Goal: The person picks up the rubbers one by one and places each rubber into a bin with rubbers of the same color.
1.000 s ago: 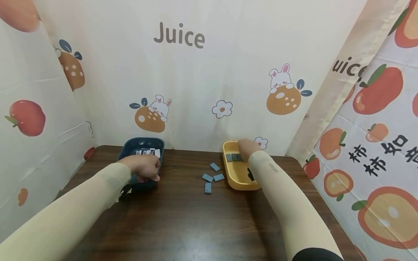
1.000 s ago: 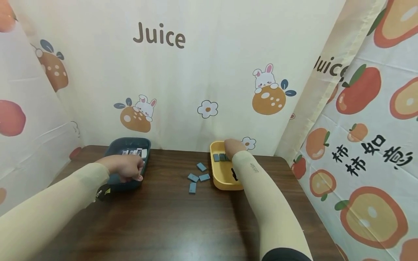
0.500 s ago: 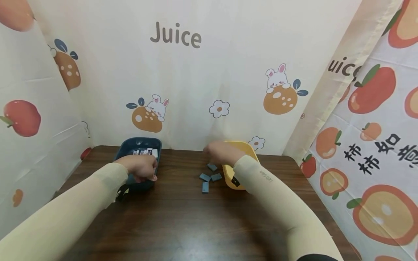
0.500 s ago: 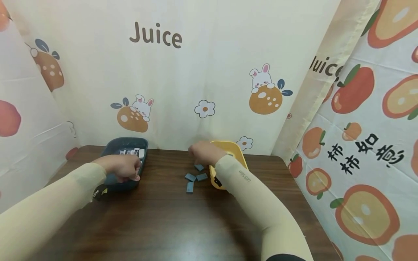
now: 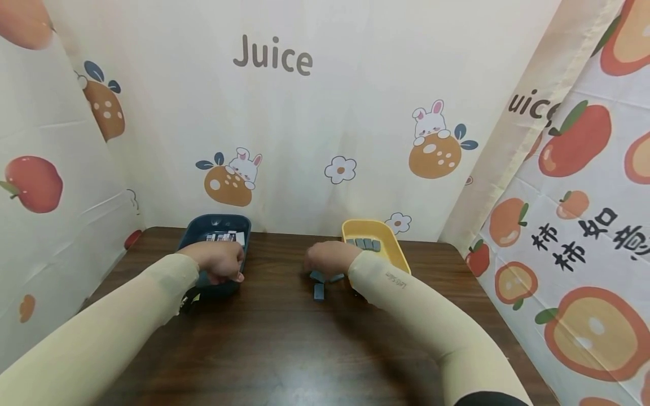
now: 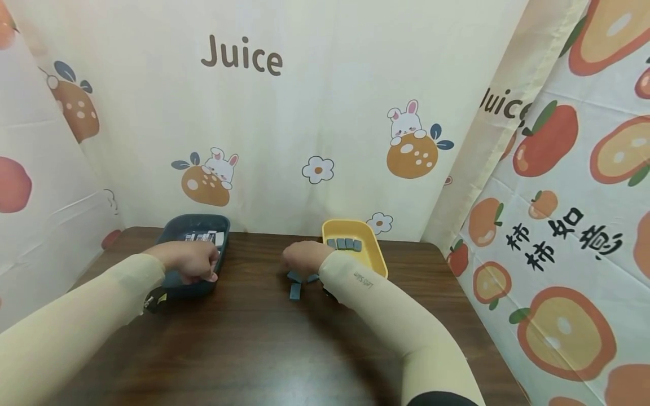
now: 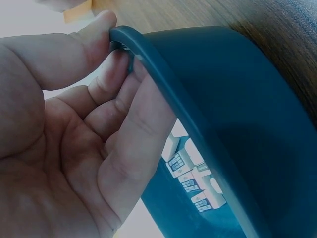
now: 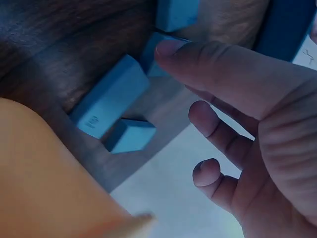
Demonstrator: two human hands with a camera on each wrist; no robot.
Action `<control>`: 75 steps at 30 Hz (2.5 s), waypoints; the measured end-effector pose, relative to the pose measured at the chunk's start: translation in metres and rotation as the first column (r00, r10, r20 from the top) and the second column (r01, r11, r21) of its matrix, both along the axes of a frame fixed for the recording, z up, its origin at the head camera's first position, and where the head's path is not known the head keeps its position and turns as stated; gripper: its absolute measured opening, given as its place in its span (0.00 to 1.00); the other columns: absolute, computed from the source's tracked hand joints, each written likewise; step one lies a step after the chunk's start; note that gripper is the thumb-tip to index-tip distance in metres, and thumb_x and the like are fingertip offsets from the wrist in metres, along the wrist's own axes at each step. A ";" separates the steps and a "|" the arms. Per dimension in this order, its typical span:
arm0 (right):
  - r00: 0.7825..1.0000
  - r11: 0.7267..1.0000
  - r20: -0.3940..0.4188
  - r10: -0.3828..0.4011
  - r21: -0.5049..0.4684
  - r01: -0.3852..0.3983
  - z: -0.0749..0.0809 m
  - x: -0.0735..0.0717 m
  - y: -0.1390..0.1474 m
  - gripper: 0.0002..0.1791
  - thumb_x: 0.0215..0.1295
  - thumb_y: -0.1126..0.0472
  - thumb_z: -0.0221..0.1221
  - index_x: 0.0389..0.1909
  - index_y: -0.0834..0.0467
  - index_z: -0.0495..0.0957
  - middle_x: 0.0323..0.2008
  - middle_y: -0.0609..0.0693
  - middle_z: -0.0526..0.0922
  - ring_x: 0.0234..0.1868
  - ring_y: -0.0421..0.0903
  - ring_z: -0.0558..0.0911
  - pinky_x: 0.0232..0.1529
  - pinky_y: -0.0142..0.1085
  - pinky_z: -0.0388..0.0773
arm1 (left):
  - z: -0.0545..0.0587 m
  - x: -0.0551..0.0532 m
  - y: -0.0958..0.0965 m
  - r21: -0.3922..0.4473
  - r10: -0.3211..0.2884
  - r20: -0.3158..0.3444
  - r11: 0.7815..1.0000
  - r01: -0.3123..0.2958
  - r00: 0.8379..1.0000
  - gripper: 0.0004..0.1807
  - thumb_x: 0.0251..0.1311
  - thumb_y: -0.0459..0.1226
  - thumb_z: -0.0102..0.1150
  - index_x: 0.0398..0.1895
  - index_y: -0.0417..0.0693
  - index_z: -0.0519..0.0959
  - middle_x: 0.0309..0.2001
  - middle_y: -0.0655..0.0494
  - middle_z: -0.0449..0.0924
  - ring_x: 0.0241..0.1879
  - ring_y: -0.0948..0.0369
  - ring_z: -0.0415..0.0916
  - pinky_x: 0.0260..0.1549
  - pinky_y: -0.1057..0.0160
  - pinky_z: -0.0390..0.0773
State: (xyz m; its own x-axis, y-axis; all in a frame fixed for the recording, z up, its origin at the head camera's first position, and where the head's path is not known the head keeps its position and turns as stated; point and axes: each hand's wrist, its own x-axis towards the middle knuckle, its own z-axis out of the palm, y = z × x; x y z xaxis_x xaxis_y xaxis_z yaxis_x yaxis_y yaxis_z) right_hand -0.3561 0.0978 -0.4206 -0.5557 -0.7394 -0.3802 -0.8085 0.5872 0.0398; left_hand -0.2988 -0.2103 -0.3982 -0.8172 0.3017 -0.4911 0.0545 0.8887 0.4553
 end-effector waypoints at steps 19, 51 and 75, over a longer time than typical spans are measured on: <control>0.992 0.967 0.004 -0.127 -0.224 0.125 0.017 -0.010 0.013 0.17 0.70 0.58 0.75 0.58 0.52 0.91 0.54 0.46 0.89 0.47 0.44 0.86 0.52 0.38 0.89 | -0.002 0.001 0.000 0.004 0.002 -0.008 1.000 -0.002 1.000 0.11 0.78 0.38 0.70 0.53 0.40 0.82 0.46 0.45 0.84 0.44 0.50 0.84 0.44 0.53 0.94; 0.897 0.878 0.119 -0.427 -0.183 0.442 0.009 -0.055 0.115 0.22 0.67 0.59 0.80 0.61 0.56 0.91 0.56 0.50 0.94 0.56 0.47 0.90 0.62 0.46 0.89 | -0.003 0.001 -0.001 0.018 -0.008 -0.011 1.000 0.008 1.000 0.07 0.78 0.37 0.69 0.43 0.43 0.82 0.43 0.46 0.84 0.42 0.51 0.84 0.43 0.53 0.94; 0.908 0.902 0.040 -0.418 -0.102 0.420 0.000 -0.069 0.100 0.17 0.61 0.57 0.85 0.49 0.50 0.95 0.48 0.43 0.94 0.46 0.42 0.87 0.55 0.43 0.88 | -0.002 -0.001 -0.002 0.016 -0.012 0.002 1.000 0.012 1.000 0.07 0.79 0.38 0.69 0.46 0.43 0.82 0.45 0.45 0.83 0.43 0.51 0.83 0.43 0.54 0.93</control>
State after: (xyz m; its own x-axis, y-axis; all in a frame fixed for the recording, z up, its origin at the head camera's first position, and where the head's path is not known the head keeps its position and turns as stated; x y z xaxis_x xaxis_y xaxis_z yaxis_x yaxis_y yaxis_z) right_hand -0.4247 0.1978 -0.4205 -0.8172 -0.4762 -0.3246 -0.4871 0.8718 -0.0527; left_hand -0.3002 -0.2123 -0.4005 -0.8121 0.3196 -0.4882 0.0644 0.8806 0.4695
